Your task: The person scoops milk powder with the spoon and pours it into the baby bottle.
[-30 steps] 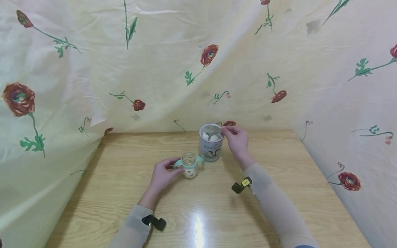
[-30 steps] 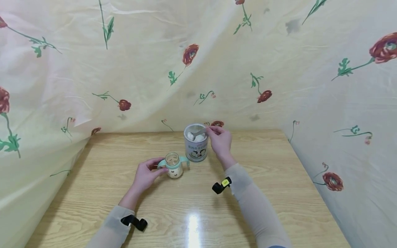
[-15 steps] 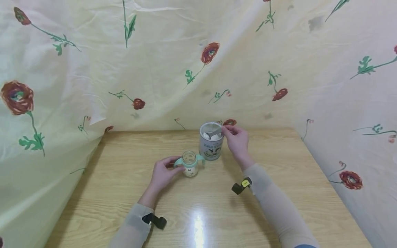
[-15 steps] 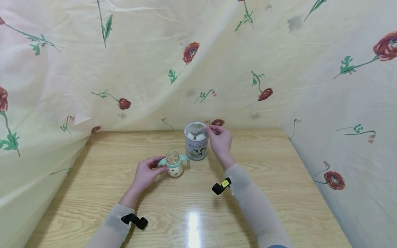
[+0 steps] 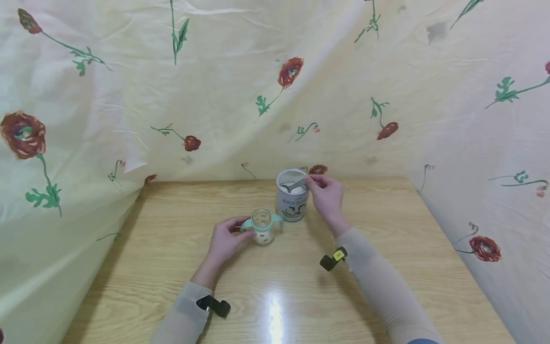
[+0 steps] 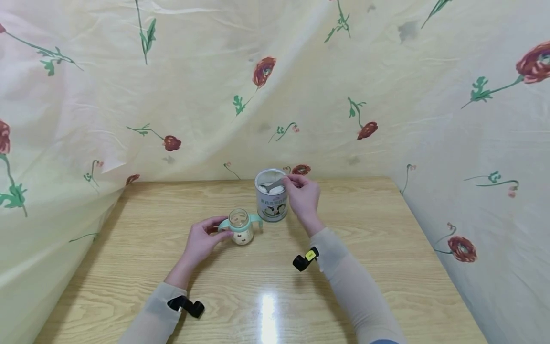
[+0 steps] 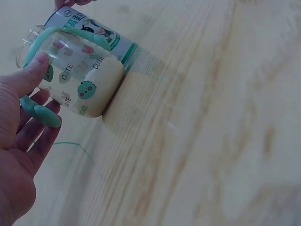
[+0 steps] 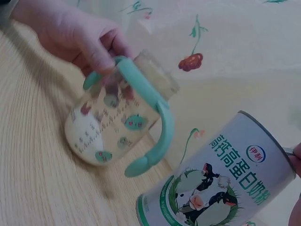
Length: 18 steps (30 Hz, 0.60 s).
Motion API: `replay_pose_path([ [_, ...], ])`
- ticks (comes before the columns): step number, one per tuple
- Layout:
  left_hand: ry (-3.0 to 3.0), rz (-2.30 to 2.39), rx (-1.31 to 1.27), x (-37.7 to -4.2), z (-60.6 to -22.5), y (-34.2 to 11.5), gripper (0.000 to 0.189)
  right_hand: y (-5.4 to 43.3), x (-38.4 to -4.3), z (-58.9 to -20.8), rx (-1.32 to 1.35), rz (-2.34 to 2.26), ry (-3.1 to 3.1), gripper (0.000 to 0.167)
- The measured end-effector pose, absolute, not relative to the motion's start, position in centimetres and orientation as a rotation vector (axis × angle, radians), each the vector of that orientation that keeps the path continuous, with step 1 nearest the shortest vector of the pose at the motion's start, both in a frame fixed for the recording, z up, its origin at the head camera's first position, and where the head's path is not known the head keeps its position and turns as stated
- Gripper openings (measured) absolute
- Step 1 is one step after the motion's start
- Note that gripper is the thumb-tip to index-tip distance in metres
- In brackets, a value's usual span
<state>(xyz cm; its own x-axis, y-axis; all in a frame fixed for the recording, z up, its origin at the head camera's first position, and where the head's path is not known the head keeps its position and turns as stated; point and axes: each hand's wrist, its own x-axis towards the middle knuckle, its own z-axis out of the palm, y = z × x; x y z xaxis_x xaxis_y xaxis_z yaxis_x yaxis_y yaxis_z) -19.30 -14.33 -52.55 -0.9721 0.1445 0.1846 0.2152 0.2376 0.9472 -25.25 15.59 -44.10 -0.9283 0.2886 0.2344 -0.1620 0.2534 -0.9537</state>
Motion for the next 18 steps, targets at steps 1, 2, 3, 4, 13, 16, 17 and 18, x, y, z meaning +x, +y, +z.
replay_pose_path([
  [1, -2.424, -1.871, -0.351, -19.3, -52.5, -14.3, 0.042, 15.6, -25.3, -44.1, -0.126, 1.736, -2.168, 0.023],
  [2, -2.425, -1.869, -0.349, -19.3, -52.5, -14.3, 0.042, 15.7, -25.3, -44.1, -0.141, 1.755, -2.167, 0.025],
  [3, -2.424, -1.868, -0.348, -19.3, -52.6, -14.3, 0.042, 15.7, -25.3, -44.1, -0.151, 1.770, -2.164, 0.025],
  [4, -2.421, -1.867, -0.348, -19.3, -52.5, -14.3, 0.042, 15.7, -25.3, -44.2, -0.163, 1.782, -2.160, 0.026],
  [13, -2.411, -1.859, -0.366, -19.3, -52.6, -14.4, 0.042, 16.3, -25.8, -44.1, -0.324, 1.947, -2.066, 0.029],
  [16, -2.405, -1.867, -0.372, -19.3, -52.4, -14.3, 0.043, 16.6, -25.8, -44.1, -0.384, 2.003, -2.026, 0.028],
  [17, -2.405, -1.871, -0.369, -19.3, -52.4, -14.3, 0.042, 16.7, -25.8, -44.1, -0.404, 2.021, -2.018, 0.029],
  [18, -2.401, -1.877, -0.369, -19.3, -52.4, -14.3, 0.042, 16.8, -25.8, -44.1, -0.422, 2.040, -2.004, 0.028],
])
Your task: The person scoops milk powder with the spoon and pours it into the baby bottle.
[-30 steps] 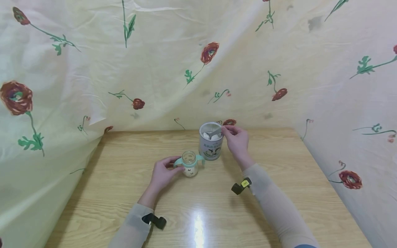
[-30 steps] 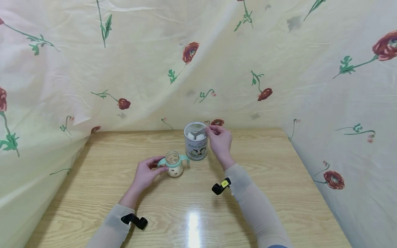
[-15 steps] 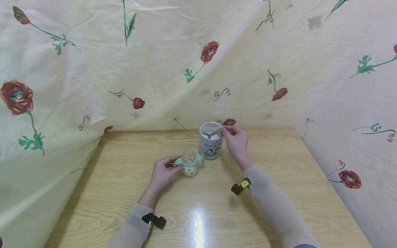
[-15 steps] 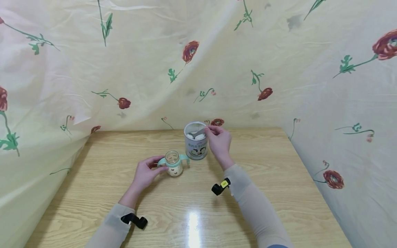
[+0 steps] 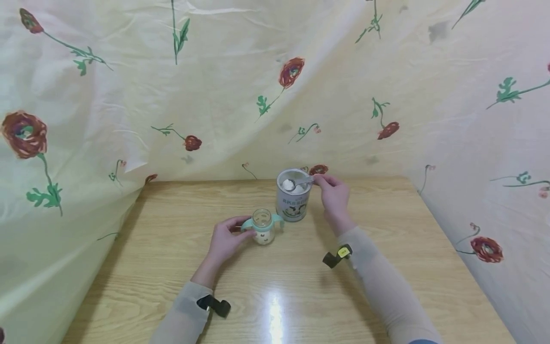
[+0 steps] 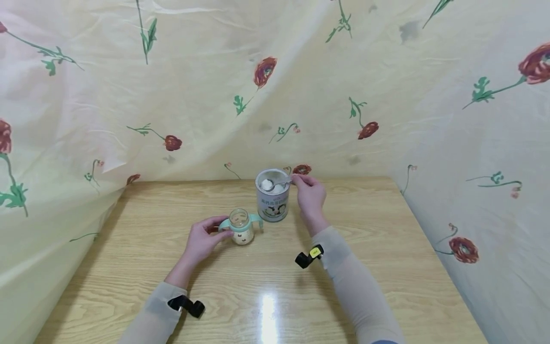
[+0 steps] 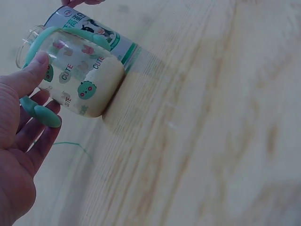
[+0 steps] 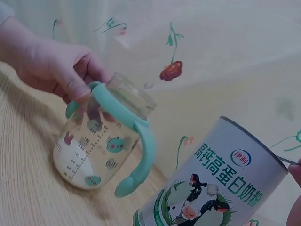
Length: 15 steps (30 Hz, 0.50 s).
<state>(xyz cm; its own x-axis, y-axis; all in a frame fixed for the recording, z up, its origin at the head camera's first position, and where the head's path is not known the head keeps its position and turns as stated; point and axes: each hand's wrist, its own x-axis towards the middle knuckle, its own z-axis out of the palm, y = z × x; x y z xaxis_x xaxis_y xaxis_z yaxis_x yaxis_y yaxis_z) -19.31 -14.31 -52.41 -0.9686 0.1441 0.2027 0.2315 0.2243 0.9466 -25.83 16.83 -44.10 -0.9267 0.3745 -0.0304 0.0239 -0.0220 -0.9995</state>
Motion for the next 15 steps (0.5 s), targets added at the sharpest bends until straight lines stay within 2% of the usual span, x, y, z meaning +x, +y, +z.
replay_pose_path([
  [9, -2.394, -1.894, -0.352, -19.19, -52.42, -14.24, 0.042, 17.41, -25.92, -44.11, -0.584, 2.264, -1.892, 0.028],
  [15, -2.410, -1.862, -0.357, -19.22, -52.35, -14.21, 0.043, 17.66, -25.91, -44.26, -0.602, 2.361, -1.821, 0.038],
])
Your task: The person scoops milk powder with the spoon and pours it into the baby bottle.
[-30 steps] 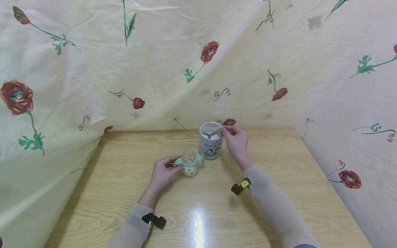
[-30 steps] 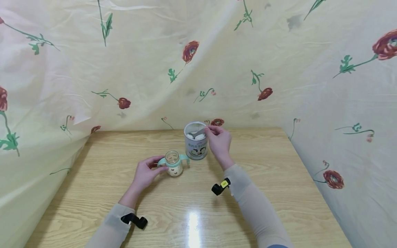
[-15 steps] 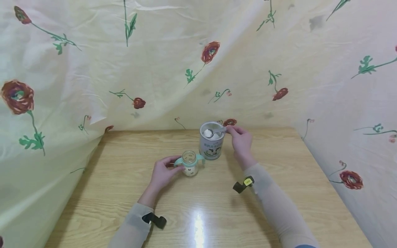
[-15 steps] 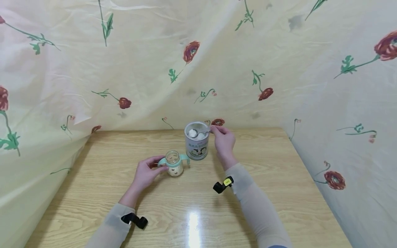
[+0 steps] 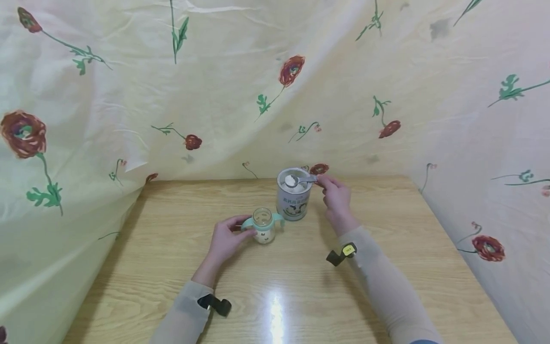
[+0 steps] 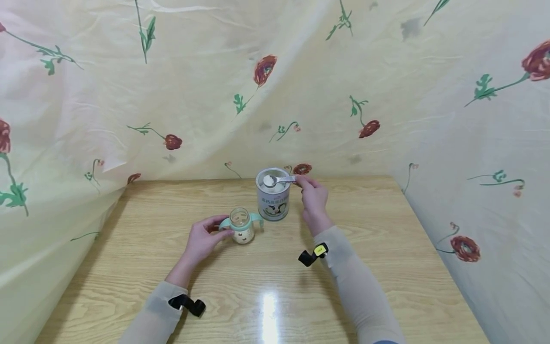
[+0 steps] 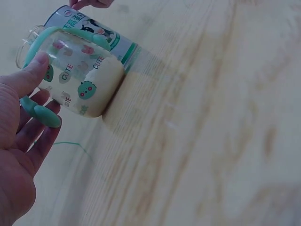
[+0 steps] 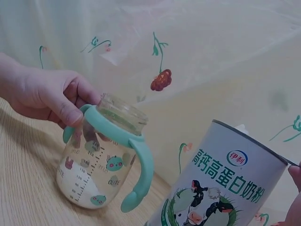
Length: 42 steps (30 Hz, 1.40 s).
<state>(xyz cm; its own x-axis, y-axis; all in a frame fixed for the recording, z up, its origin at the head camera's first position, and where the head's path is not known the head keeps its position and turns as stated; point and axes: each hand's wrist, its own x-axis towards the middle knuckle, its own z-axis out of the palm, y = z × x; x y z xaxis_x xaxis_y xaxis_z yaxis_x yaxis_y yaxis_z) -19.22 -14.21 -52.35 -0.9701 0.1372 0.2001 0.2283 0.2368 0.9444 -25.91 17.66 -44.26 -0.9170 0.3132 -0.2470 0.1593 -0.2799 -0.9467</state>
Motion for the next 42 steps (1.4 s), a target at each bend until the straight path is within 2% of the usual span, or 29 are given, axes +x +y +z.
replay_pose_path([
  [13, -2.415, -1.851, -0.357, -19.34, -52.53, -14.24, 0.042, 17.69, -25.87, -44.14, -0.661, 2.498, -1.706, 0.046],
  [24, -2.424, -1.834, -0.361, -19.39, -52.46, -14.30, 0.043, 17.62, -25.59, -43.82, -0.714, 2.588, -1.581, 0.031],
  [31, -2.412, -1.855, -0.349, -19.42, -52.49, -14.25, 0.043, 17.85, -25.57, -43.99, -0.719, 2.564, -1.608, 0.006],
  [42, -2.404, -1.872, -0.312, -19.35, -52.48, -14.18, 0.042, 18.04, -25.83, -44.33, -0.747, 2.596, -1.563, 0.007],
])
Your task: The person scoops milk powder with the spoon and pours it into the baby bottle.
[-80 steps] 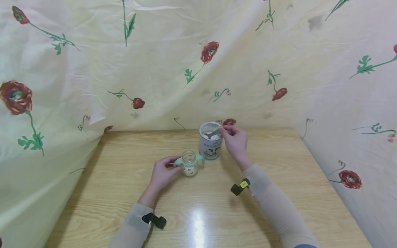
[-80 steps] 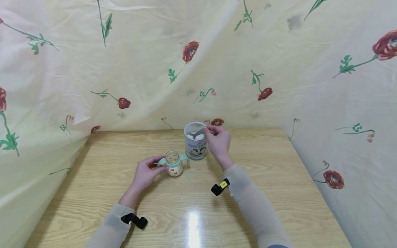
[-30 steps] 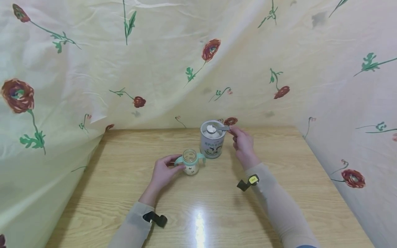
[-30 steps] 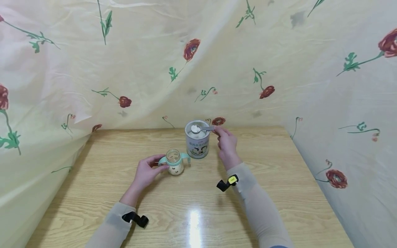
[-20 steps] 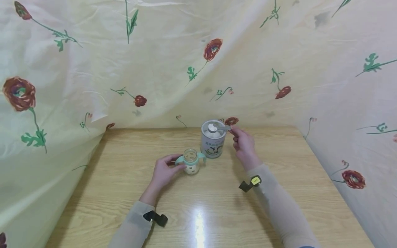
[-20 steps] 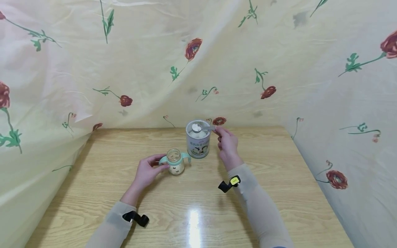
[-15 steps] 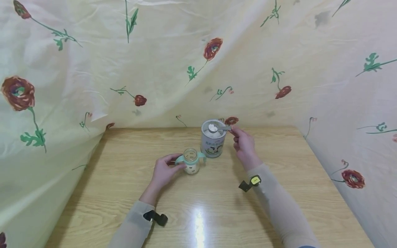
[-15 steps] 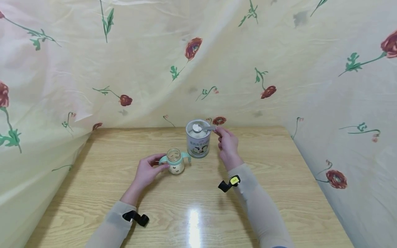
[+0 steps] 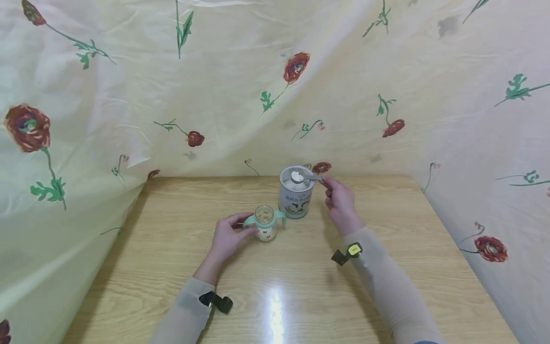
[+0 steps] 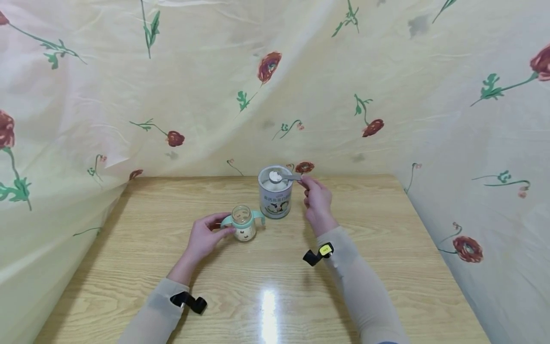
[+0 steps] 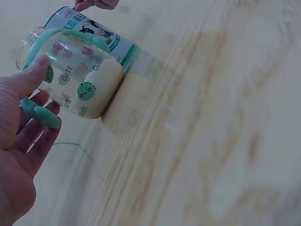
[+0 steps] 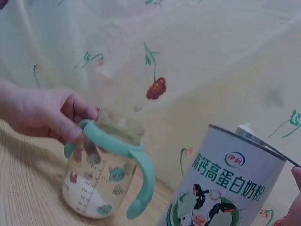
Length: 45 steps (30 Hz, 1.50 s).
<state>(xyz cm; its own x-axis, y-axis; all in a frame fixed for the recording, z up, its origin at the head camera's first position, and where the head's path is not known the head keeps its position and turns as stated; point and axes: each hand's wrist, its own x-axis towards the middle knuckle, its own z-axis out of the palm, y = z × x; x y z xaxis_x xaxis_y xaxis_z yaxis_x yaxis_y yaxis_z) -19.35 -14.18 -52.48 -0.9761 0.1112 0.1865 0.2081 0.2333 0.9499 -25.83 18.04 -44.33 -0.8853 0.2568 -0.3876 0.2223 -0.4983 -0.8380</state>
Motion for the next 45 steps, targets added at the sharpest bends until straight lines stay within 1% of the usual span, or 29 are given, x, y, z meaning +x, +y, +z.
replay_pose_path([
  [10, -2.392, -1.866, -0.330, -19.3, -52.5, -14.2, 0.041, 18.1, -25.9, -44.3, -0.778, 2.680, -1.489, 0.016],
  [31, -2.387, -1.869, -0.369, -19.5, -52.8, -14.5, 0.041, 17.6, -25.5, -43.8, -0.738, 2.704, -1.480, 0.023],
  [38, -2.385, -1.875, -0.374, -19.5, -52.8, -14.6, 0.041, 16.7, -24.2, -43.3, -0.690, 2.679, -1.572, 0.011],
  [45, -2.399, -1.856, -0.376, -19.4, -52.7, -14.6, 0.042, 15.8, -22.9, -43.1, -0.637, 2.649, -1.625, 0.008],
])
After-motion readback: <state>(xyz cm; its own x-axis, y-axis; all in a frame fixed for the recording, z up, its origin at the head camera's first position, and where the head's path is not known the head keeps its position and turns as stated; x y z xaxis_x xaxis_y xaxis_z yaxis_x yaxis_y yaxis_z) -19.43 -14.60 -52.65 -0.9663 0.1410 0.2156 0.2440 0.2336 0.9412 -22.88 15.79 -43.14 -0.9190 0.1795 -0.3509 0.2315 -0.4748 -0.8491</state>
